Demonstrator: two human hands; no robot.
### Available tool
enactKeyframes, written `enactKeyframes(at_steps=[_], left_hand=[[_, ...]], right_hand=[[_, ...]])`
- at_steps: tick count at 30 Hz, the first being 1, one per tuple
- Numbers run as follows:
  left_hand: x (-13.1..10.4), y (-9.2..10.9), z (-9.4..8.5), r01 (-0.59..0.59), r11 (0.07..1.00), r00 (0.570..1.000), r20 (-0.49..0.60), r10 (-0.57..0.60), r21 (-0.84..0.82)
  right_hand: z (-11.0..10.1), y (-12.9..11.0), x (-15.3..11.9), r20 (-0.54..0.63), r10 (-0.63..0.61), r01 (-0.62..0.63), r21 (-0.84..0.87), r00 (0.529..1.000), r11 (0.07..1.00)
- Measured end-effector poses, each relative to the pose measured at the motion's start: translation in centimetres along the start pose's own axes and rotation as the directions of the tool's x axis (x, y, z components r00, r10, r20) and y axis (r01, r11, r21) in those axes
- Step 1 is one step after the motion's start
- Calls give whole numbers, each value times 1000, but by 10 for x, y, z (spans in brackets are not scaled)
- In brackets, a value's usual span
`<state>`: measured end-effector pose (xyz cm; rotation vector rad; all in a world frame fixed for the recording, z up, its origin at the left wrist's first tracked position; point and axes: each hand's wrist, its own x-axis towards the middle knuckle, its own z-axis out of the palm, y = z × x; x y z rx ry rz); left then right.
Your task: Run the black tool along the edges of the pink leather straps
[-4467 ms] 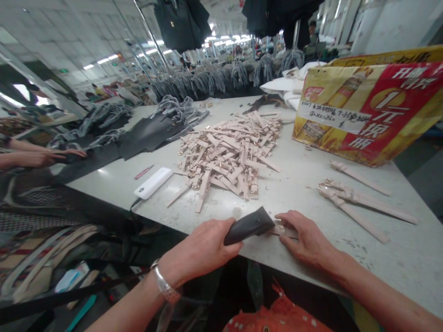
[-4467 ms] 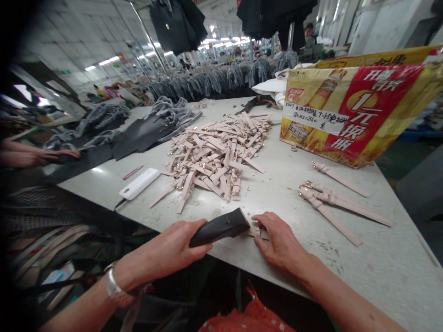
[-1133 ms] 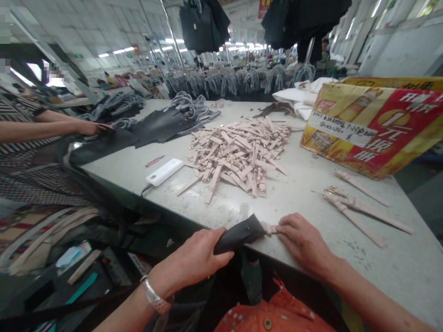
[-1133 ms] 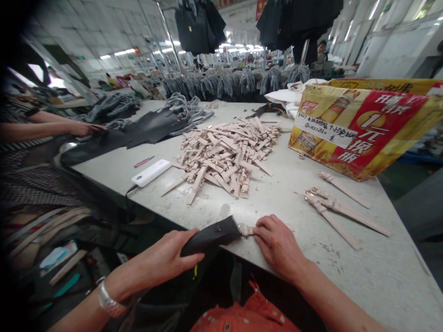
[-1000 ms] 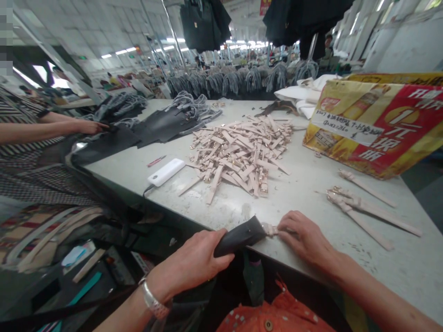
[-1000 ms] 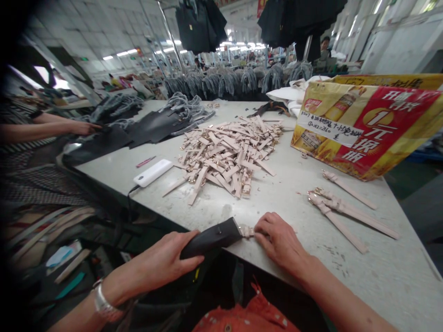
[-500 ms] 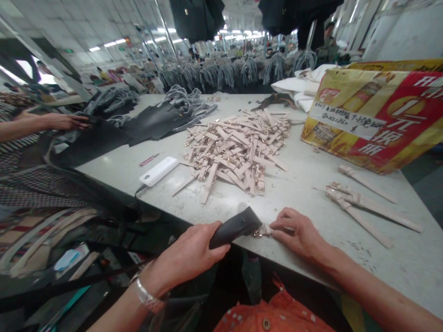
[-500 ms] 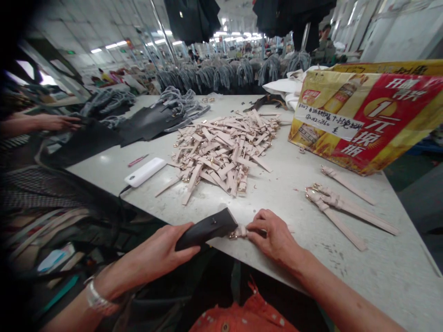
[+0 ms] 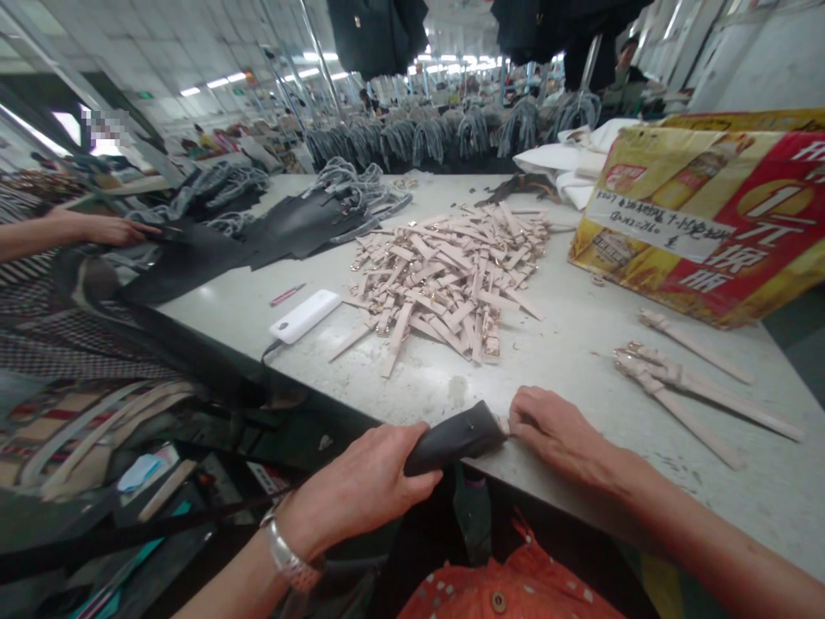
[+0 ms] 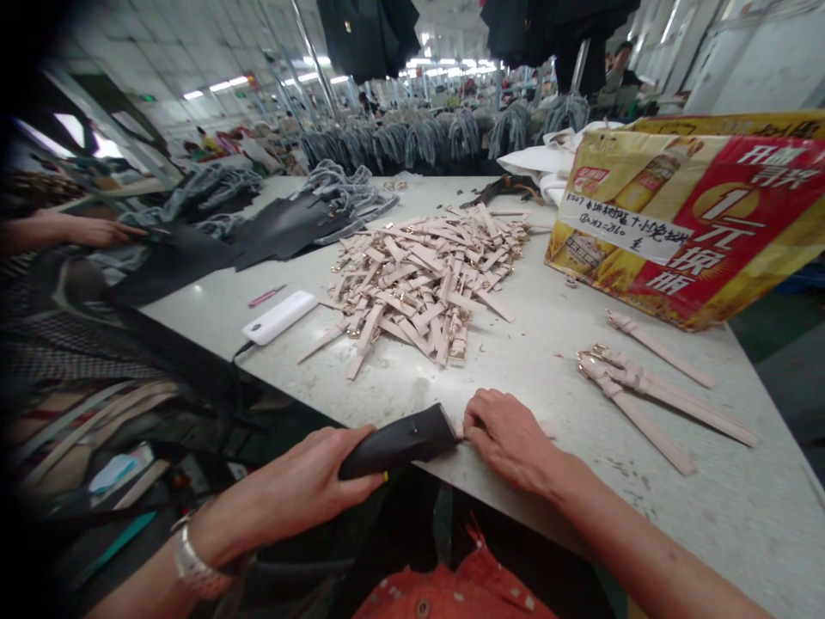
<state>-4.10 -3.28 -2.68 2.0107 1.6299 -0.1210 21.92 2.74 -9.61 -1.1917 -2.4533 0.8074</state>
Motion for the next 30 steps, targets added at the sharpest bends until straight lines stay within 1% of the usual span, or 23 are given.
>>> enactKeyframes(at_steps=[3, 6, 8, 13, 16, 18, 20, 24, 27, 30], left_hand=[[-2, -3, 1, -4, 1000, 1000, 3, 4, 1], [-2, -2, -2, -3, 1000, 1000, -4, 3, 14], [-1, 2, -4, -3, 1000, 1000, -8, 3, 19], [11, 12, -5, -33, 999, 999, -23, 32, -13], [19, 11, -3, -22, 998, 999, -41, 20, -55], [20, 8, -4, -2, 998, 999, -47, -1, -62], [17, 4, -5, 16, 999, 998, -54, -18, -50], [3, 0, -10, 38, 999, 999, -16, -39, -6], [-5, 7, -13, 58, 998, 998, -20, -57, 31], [-5, 23, -15, 27, 997, 999, -23, -26, 70]], right_hand=[[3, 7, -2, -10, 17, -17, 80, 1000, 997], [8, 14, -3, -37, 50, -44, 153, 998, 987], [11, 17, -3, -58, 55, -46, 155, 997, 987], [11, 15, -4, -88, 12, -3, 103, 996, 995], [9, 13, -6, -96, 6, 4, 112, 995, 994], [8, 13, -7, -104, 14, -1, 124, 994, 992], [7, 12, -8, -117, 23, -8, 134, 993, 991], [6, 9, -8, -135, 30, -11, 140, 990, 990], [6, 8, -8, -147, 36, -12, 159, 989, 987], [8, 10, -9, -164, 48, -12, 214, 985, 977]])
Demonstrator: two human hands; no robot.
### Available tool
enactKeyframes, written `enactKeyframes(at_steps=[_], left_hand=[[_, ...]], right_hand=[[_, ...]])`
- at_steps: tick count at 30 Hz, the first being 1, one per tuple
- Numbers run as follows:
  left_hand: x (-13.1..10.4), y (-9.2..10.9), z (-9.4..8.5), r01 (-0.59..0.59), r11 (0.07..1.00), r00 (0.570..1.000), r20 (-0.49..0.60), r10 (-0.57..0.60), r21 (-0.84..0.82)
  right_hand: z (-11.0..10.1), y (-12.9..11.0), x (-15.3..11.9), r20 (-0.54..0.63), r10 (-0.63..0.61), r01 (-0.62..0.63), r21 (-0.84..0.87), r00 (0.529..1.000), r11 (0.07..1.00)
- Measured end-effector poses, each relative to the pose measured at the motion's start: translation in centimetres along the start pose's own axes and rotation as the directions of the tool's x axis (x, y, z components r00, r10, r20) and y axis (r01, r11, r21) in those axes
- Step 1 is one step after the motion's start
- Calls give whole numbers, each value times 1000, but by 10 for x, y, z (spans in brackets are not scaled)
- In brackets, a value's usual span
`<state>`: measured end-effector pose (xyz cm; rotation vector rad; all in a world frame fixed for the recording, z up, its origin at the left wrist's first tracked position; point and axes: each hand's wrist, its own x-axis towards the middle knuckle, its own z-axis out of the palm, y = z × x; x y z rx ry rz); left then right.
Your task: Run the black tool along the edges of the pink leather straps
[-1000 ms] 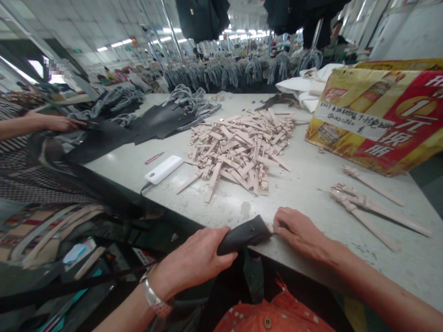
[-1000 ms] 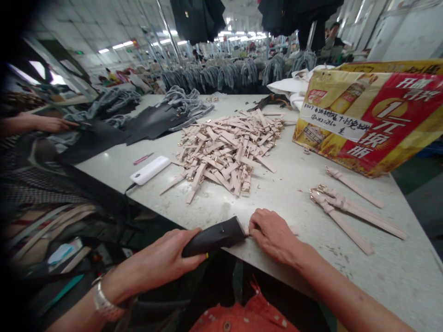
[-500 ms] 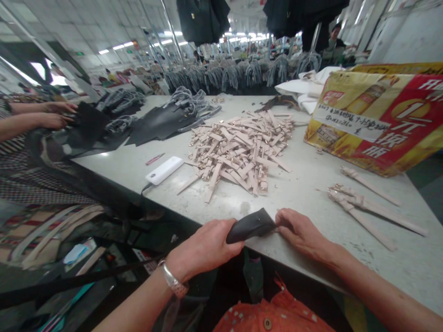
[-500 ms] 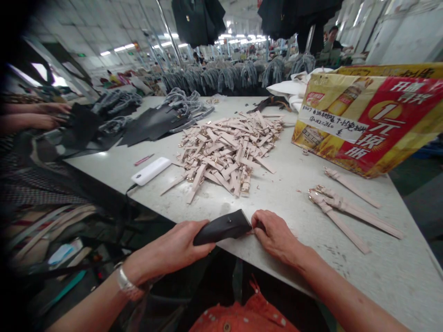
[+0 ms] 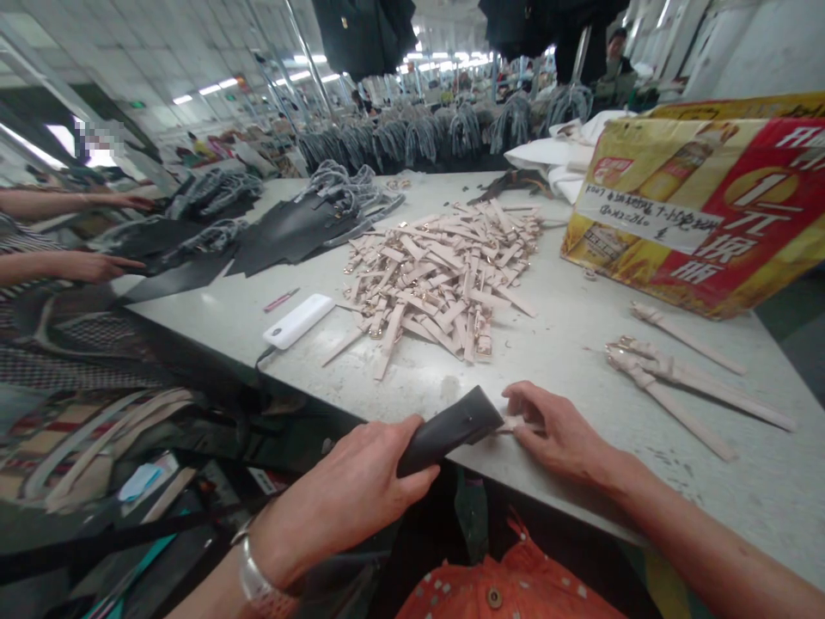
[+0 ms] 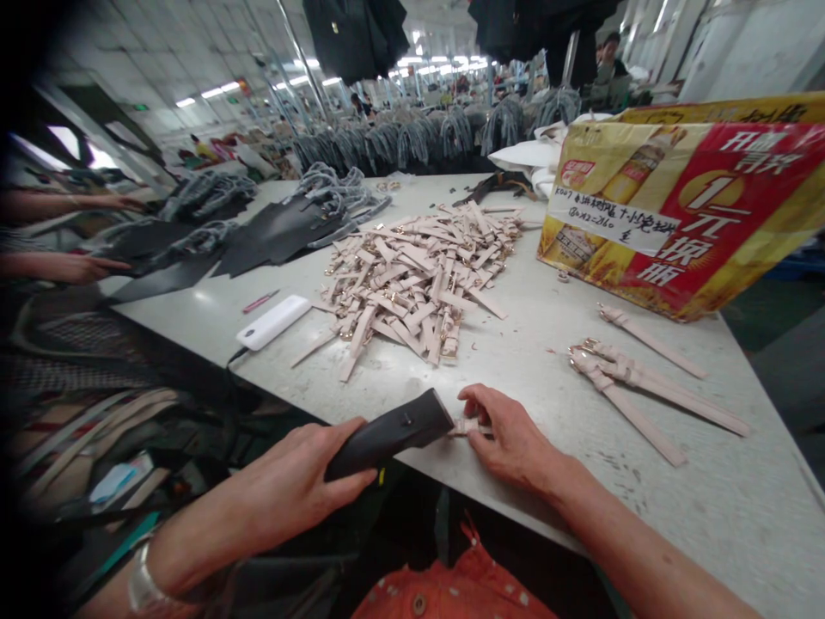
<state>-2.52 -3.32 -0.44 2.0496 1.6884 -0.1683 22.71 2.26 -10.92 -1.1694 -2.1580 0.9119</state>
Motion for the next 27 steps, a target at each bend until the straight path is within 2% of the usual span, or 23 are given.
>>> enactKeyframes(at_steps=[5, 11, 17, 20, 23, 27], left_hand=[[20, 26, -8, -89, 991, 995, 42, 85, 102], [51, 34, -22, -151, 975, 988, 58, 143, 164], [61, 39, -17, -85, 980, 996, -17, 90, 178], [63, 36, -14, -50, 981, 996, -69, 64, 188], [60, 24, -15, 2, 979, 994, -103, 20, 203], [43, 6, -18, 35, 990, 998, -55, -27, 137]], right_hand=[[1, 5, -3, -48, -6, 10, 88, 999, 996], [2, 5, -2, -92, -39, 50, 123, 995, 991], [8, 12, 1, -183, -37, 51, 75, 982, 996], [10, 15, 2, -191, 13, -3, 52, 981, 999], [11, 16, 2, -151, 21, -15, 38, 988, 999], [13, 15, 1, -130, 4, 2, 42, 991, 999]])
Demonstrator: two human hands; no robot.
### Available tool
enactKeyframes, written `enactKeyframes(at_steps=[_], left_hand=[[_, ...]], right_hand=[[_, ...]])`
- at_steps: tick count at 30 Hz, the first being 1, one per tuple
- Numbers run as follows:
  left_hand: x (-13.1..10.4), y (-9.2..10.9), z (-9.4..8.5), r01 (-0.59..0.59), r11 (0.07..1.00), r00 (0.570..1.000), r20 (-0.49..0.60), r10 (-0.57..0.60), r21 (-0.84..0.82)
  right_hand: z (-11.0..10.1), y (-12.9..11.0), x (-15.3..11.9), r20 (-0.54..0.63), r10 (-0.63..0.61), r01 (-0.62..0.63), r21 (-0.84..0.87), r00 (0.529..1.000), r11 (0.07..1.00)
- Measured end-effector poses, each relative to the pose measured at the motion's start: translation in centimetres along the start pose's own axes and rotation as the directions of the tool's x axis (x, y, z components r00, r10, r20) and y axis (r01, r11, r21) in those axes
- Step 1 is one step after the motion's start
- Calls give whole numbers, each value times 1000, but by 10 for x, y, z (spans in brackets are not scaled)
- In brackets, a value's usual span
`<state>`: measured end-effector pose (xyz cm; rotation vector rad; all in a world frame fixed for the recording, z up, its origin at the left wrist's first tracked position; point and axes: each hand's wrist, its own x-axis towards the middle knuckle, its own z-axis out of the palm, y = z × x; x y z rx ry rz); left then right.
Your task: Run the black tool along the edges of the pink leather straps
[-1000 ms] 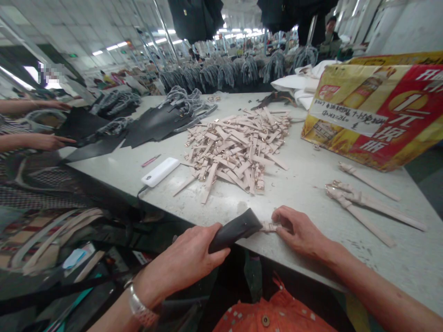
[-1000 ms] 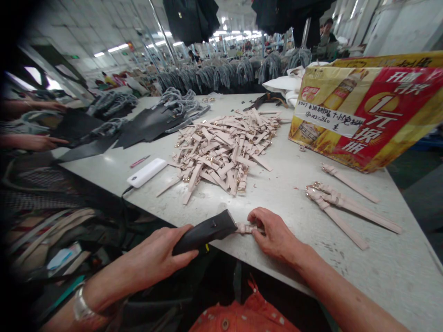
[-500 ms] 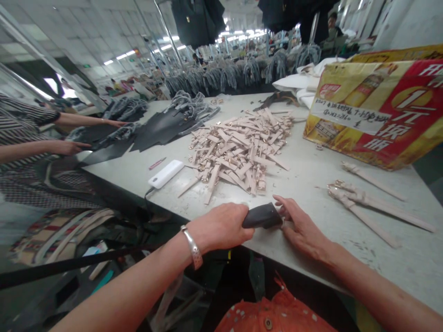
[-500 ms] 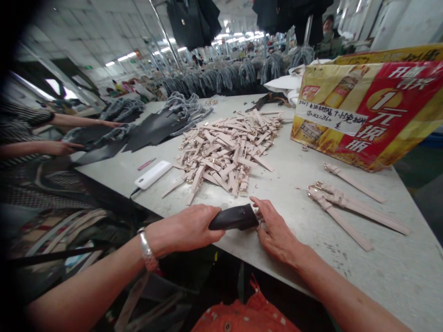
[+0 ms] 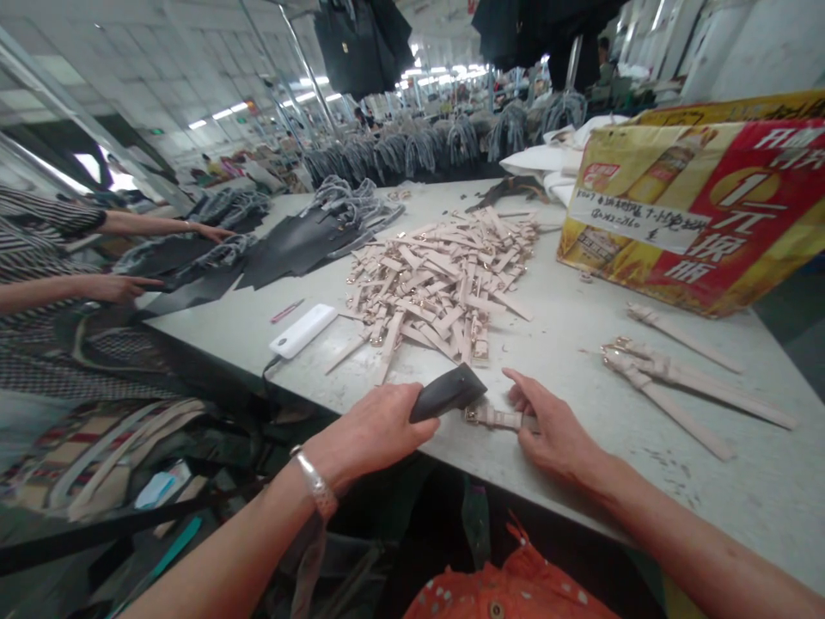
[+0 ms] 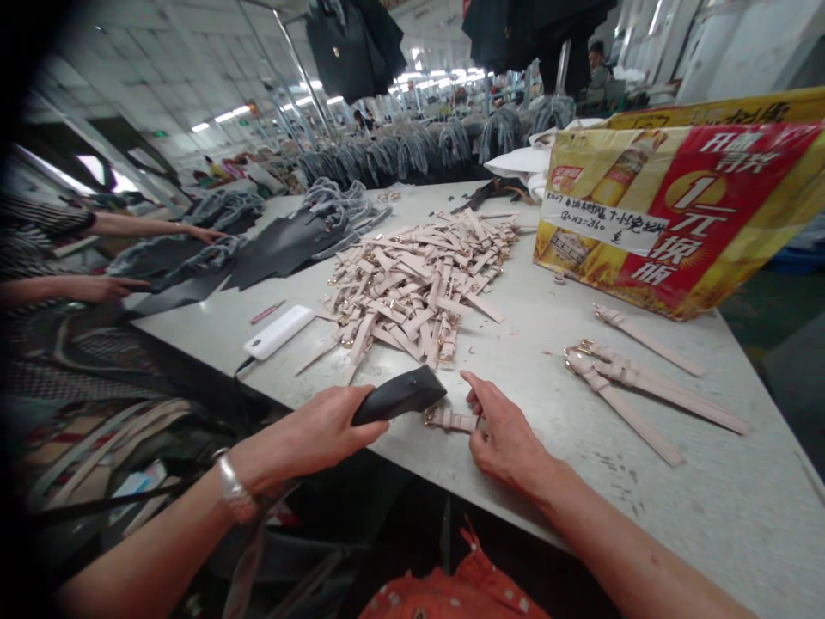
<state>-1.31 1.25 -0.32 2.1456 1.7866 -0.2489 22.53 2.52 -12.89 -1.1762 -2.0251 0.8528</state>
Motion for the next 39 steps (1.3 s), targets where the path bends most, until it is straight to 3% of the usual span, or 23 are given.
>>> enactKeyframes(at_steps=[3, 6, 13, 18, 25, 34, 39], left_hand=[[-16, -1, 1, -25, 999, 1000, 18, 25, -39], [-21, 11, 4, -73, 997, 996, 48, 74, -24], [4, 34, 8, -71, 997, 997, -1, 71, 24], [6, 21, 7, -9, 1000, 998, -63, 8, -9], [-21, -9, 21, 11, 995, 1000, -6, -12, -102], [4, 6, 20, 5, 983, 999, -33, -11, -181], [3, 7, 24, -5, 975, 998, -70, -10, -222]], right_hand=[[1, 0, -2, -13, 16, -16, 11, 1000, 1000], [1, 0, -2, -37, 27, -26, 25, 999, 999], [0, 0, 0, -90, 36, -32, 47, 995, 998], [1, 4, 1, -93, 45, -40, 48, 995, 998], [-1, 0, 1, -78, 5, -7, -19, 997, 1000], [-3, -7, 3, -63, 12, -15, -59, 998, 998], [-3, -12, 2, -45, -2, -3, -99, 999, 995]])
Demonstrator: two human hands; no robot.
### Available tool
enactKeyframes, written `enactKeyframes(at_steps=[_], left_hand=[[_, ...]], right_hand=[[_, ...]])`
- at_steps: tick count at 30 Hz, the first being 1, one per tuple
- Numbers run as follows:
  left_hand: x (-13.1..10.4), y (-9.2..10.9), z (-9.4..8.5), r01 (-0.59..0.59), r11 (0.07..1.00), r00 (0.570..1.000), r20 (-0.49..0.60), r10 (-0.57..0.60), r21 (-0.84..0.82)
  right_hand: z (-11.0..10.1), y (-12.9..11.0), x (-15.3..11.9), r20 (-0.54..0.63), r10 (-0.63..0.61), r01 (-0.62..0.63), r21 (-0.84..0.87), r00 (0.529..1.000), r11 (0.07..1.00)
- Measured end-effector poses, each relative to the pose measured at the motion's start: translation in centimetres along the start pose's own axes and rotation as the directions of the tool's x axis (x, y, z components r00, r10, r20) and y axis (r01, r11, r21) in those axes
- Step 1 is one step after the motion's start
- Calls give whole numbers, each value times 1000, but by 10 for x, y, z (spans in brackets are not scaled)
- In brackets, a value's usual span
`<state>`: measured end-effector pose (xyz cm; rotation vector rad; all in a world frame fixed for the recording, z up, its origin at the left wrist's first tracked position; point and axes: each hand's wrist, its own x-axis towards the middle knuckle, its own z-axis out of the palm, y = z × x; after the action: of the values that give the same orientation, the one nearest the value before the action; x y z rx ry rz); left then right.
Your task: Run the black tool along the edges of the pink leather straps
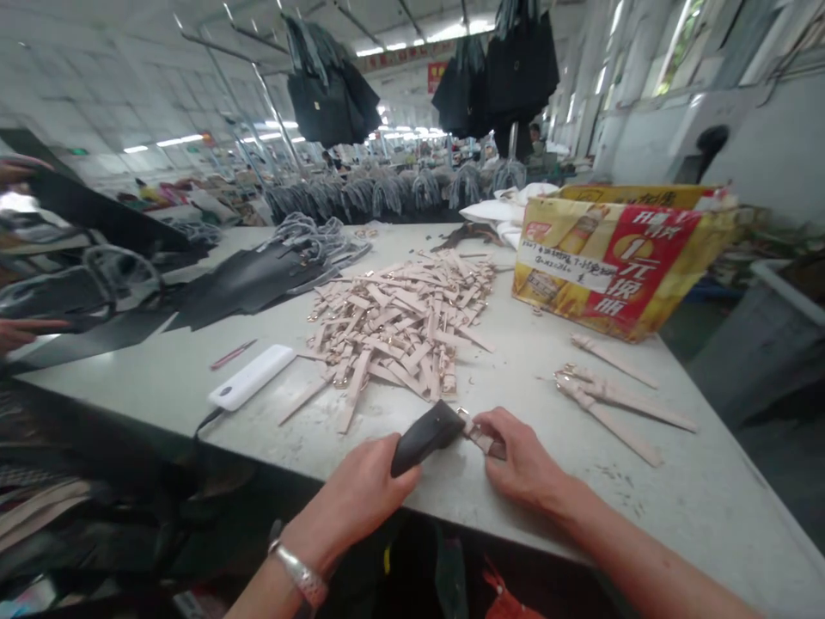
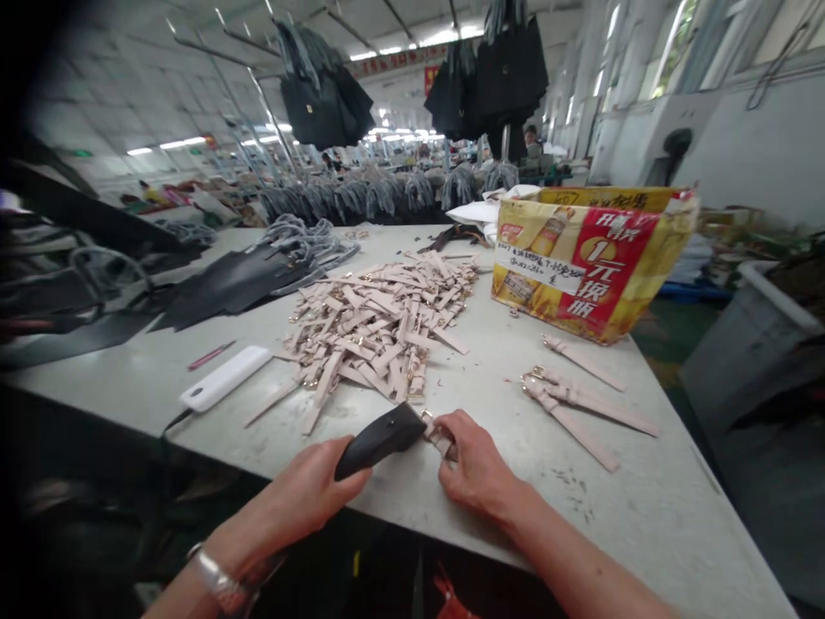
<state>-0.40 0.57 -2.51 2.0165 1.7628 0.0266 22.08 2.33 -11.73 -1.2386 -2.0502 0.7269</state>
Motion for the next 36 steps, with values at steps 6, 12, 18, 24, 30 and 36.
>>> enactKeyframes(at_steps=[6, 12, 18, 24, 30, 36], left_hand=[[-11, -21, 14, 25, 998, 999, -24, -27, -64], [-11, -27, 19, 18, 998, 998, -66, -22, -59], [-4, -15, 15, -13, 1000, 997, -79, 11, -27], [1, -11, 18, -20, 999, 998, -58, 19, -33], [1, -13, 23, 13, 993, 999, -50, -19, -118], [-1, -10, 29, -10, 991, 995, -96, -3, -130]], right_hand=[[-1, 5, -1, -57, 115, -123, -166, 992, 978], [-13, 7, -1, -39, 219, -218, -367, 975, 904], [-15, 3, -2, -22, 201, -190, -441, 979, 877], [-8, 7, 6, -3, 160, -146, -438, 987, 887], [-8, 17, 10, 57, 120, -90, -380, 991, 921], [-6, 20, 11, 82, 41, -9, -357, 996, 934]])
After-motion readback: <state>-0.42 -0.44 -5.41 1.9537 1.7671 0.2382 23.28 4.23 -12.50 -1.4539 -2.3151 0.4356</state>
